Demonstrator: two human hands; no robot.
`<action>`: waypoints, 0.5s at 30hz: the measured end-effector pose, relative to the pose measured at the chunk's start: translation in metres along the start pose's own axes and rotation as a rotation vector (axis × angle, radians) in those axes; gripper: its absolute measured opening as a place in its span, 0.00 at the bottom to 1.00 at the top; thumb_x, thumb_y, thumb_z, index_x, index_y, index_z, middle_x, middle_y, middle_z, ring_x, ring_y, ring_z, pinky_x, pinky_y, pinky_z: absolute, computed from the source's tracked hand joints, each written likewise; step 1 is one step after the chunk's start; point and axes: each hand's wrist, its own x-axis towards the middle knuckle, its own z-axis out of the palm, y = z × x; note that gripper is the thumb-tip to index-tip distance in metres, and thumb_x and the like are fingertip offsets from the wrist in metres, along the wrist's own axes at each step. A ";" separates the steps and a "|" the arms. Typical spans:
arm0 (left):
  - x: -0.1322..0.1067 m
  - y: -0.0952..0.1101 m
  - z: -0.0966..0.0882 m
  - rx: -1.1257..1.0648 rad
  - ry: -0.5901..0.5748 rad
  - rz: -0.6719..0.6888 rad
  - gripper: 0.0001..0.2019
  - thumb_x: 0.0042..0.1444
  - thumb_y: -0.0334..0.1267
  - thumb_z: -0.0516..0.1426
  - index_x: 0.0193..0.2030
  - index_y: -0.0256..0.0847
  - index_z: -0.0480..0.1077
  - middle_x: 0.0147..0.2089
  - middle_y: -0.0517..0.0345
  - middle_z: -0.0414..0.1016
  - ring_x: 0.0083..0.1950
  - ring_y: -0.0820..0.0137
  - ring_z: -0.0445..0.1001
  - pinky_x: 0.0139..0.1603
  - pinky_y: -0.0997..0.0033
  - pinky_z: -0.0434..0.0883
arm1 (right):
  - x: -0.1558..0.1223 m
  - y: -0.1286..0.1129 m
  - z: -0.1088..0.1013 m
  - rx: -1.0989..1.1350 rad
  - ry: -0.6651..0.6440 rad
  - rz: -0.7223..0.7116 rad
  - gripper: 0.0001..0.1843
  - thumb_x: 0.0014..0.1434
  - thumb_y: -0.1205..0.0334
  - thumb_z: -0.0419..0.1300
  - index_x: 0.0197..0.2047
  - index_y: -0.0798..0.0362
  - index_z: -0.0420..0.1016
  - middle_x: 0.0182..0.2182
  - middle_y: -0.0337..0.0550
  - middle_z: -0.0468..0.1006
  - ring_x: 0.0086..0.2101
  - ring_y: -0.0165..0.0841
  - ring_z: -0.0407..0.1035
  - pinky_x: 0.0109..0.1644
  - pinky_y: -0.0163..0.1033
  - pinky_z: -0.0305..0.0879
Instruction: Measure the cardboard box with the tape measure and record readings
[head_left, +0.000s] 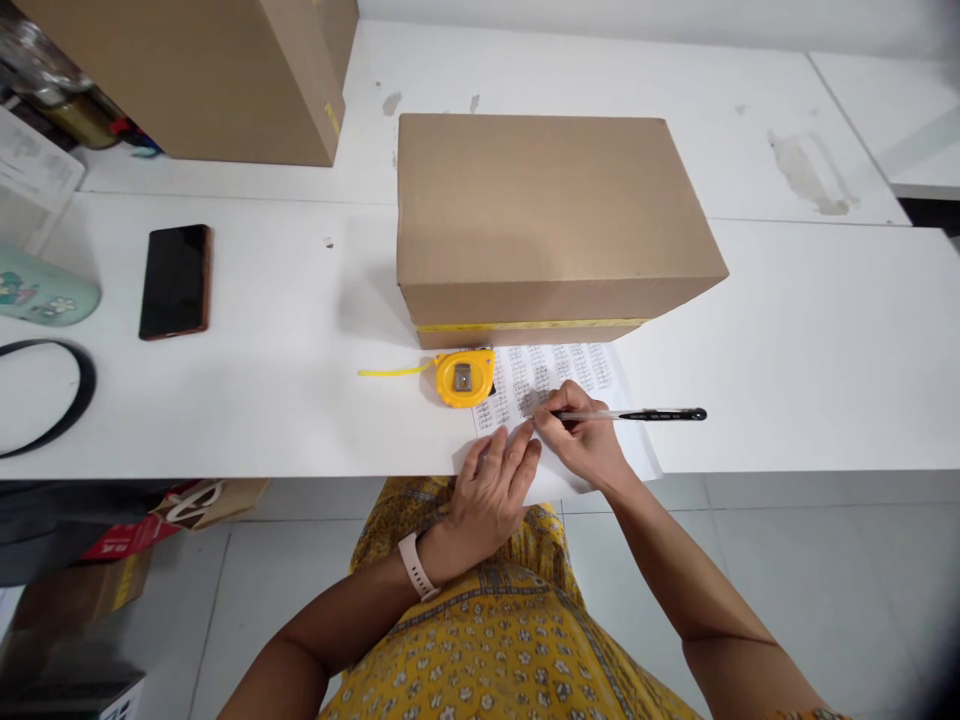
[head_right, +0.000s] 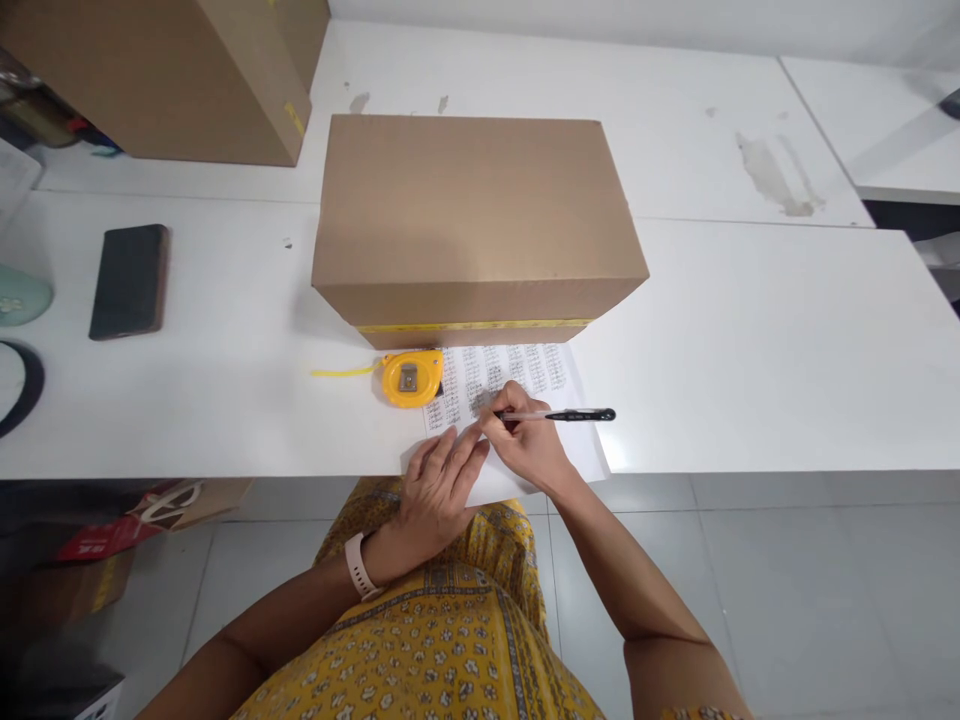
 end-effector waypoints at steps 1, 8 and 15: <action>0.000 0.000 0.000 0.002 0.002 0.000 0.26 0.68 0.44 0.53 0.68 0.34 0.71 0.73 0.46 0.66 0.71 0.54 0.67 0.69 0.55 0.62 | 0.000 0.000 0.000 -0.004 0.005 0.002 0.11 0.59 0.59 0.60 0.29 0.47 0.60 0.21 0.32 0.65 0.21 0.27 0.56 0.25 0.36 0.54; -0.001 0.001 0.001 0.011 -0.012 -0.008 0.26 0.69 0.47 0.53 0.68 0.35 0.71 0.73 0.47 0.67 0.72 0.54 0.66 0.69 0.55 0.62 | 0.000 0.001 0.000 -0.024 0.014 0.006 0.11 0.59 0.59 0.60 0.29 0.47 0.61 0.21 0.32 0.65 0.21 0.27 0.56 0.26 0.37 0.54; 0.001 0.000 0.000 -0.003 0.011 -0.012 0.24 0.68 0.41 0.51 0.66 0.34 0.73 0.73 0.49 0.66 0.70 0.55 0.68 0.69 0.55 0.63 | 0.000 0.002 0.001 0.011 0.048 0.029 0.12 0.59 0.58 0.60 0.28 0.47 0.60 0.20 0.31 0.64 0.21 0.27 0.55 0.24 0.36 0.53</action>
